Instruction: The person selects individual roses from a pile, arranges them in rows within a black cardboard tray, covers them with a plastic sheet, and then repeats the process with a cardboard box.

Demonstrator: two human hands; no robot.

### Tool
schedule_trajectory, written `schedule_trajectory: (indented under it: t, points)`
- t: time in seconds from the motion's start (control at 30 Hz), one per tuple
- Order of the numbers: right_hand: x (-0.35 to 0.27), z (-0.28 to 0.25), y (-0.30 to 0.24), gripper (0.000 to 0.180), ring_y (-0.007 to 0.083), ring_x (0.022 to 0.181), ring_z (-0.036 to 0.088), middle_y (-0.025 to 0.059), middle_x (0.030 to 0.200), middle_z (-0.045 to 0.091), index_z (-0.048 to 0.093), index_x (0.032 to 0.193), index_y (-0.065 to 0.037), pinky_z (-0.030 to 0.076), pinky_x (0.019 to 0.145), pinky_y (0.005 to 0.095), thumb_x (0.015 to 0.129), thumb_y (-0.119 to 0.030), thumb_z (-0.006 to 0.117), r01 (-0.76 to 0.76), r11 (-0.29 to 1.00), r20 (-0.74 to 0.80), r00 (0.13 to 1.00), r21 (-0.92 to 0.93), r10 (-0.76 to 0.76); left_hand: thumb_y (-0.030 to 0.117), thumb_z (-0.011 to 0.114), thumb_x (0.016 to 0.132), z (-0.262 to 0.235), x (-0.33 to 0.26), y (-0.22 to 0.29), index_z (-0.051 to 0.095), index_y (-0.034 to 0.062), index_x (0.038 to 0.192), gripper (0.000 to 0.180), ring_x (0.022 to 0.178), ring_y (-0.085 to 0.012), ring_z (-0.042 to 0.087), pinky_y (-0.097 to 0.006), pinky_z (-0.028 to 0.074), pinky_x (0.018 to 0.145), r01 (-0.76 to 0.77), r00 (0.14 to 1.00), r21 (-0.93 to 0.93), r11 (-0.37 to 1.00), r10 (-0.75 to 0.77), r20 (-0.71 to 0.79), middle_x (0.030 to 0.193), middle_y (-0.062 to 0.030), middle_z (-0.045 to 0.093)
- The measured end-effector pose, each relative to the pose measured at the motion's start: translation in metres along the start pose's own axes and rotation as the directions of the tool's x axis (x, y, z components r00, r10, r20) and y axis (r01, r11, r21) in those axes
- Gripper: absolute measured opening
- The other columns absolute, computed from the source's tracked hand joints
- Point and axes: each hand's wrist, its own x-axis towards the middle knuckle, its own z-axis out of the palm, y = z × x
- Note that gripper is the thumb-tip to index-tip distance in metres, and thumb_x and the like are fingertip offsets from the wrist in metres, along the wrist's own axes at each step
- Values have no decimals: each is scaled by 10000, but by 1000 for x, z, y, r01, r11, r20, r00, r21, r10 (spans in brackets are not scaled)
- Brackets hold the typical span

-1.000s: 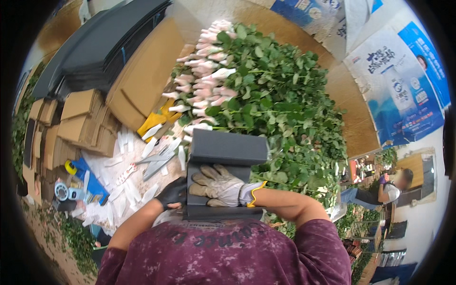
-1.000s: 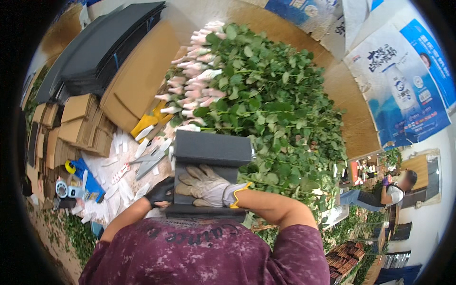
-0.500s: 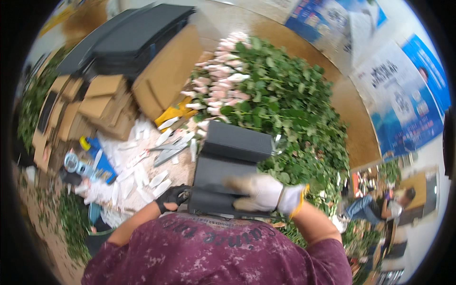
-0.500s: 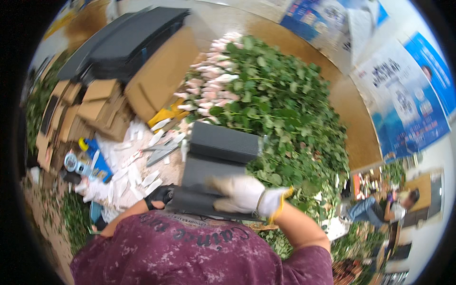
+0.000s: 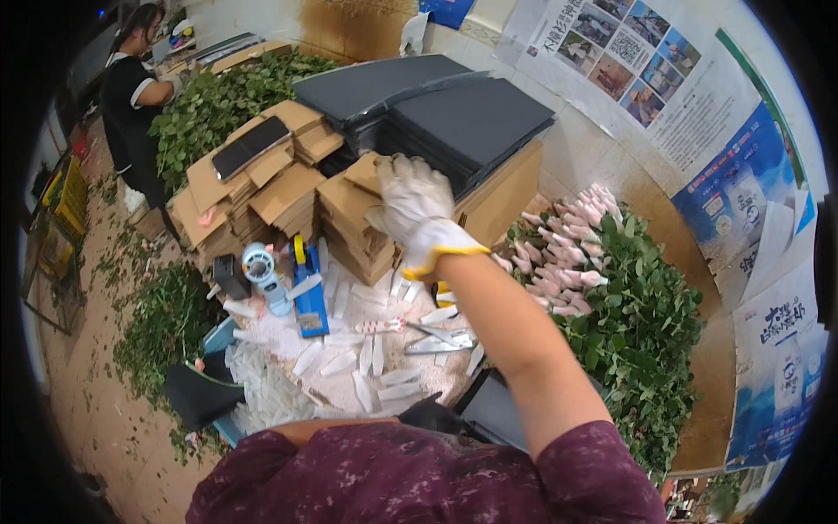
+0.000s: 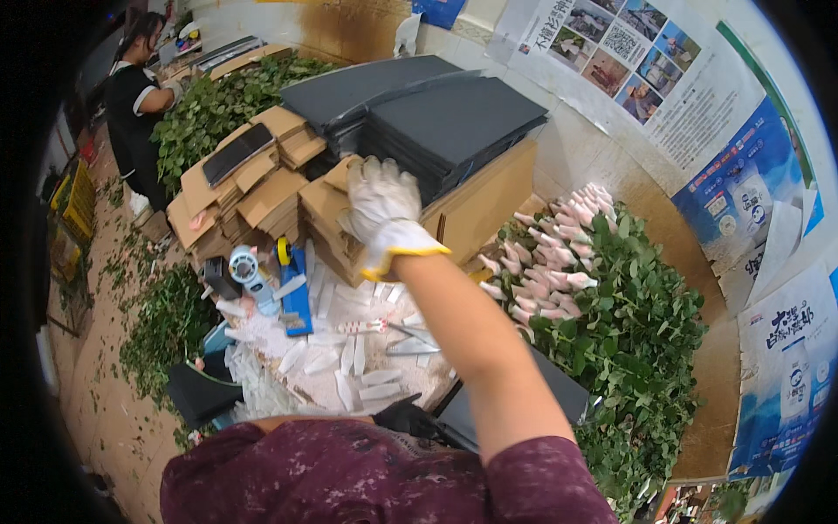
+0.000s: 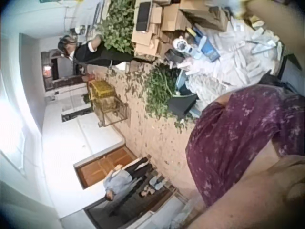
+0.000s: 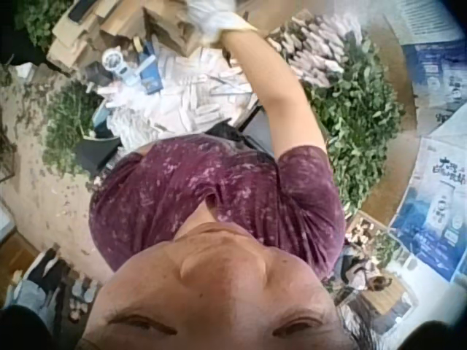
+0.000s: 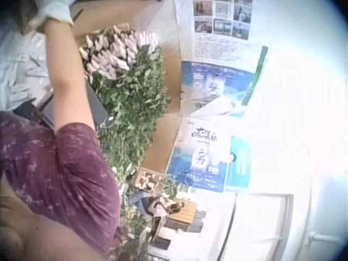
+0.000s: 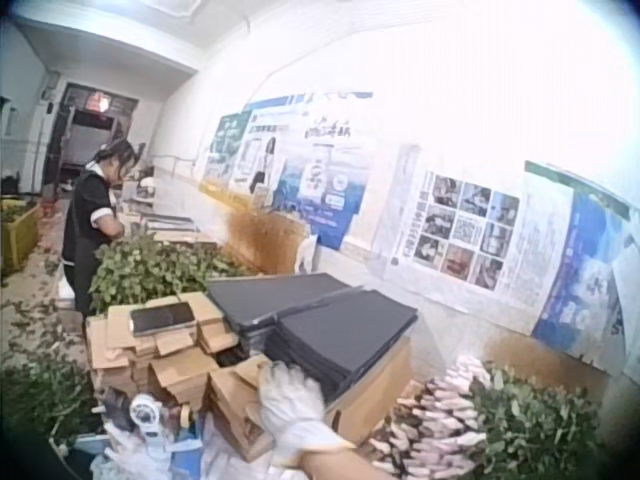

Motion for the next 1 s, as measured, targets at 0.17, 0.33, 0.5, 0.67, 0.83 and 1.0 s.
schedule_trajectory:
  t: [0.17,0.33,0.5,0.67,0.83,1.0]
  points:
    - [19,58,-8,163,269,870,721,101,914,731,756,891,-107,579,695,411,840,-179,619,-208,963,433,862,-174,265,225,614,930,-4,6,-15,679,114,1176,278,956,-264,674,-413,439,992,47,999,-26,999,-48,-24,976,-133,714]
    - [8,56,20,128,289,719,697,99,784,713,727,788,-114,537,599,433,785,-146,602,-184,983,24,983,2,183,226,633,913,6,42,-12,691,126,1163,276,942,-258,674,-425,418,1018,9,1000,9,1000,-9,22,960,-122,718]
    - [-111,-169,22,134,282,624,602,104,660,559,591,803,-80,466,587,378,828,-183,672,-244,947,-149,949,210,278,228,652,896,28,67,-11,703,139,1150,274,929,-251,674,-437,398,1044,-87,996,72,994,86,20,944,-110,722]
    - [-378,-263,47,481,217,1002,688,134,1252,620,528,1294,76,574,773,298,869,-80,692,-735,-678,998,-51,-10,40,230,671,879,52,79,-15,715,151,1137,273,916,-244,674,-449,378,1071,-130,990,153,980,121,65,927,-98,725]
    - [-407,-191,48,259,119,592,632,60,828,684,601,1066,-5,490,510,245,915,-203,673,-852,-514,951,-68,102,302,198,725,793,54,86,-14,745,191,1073,281,857,-212,673,-522,237,1160,-153,988,170,973,148,44,859,-51,725]
    - [-415,-155,37,355,236,593,613,140,662,615,602,853,30,477,565,368,814,-306,714,-949,301,829,244,97,504,150,761,698,47,81,-21,711,194,1130,437,909,-220,670,-527,208,1181,-245,970,306,920,233,75,882,-38,704]
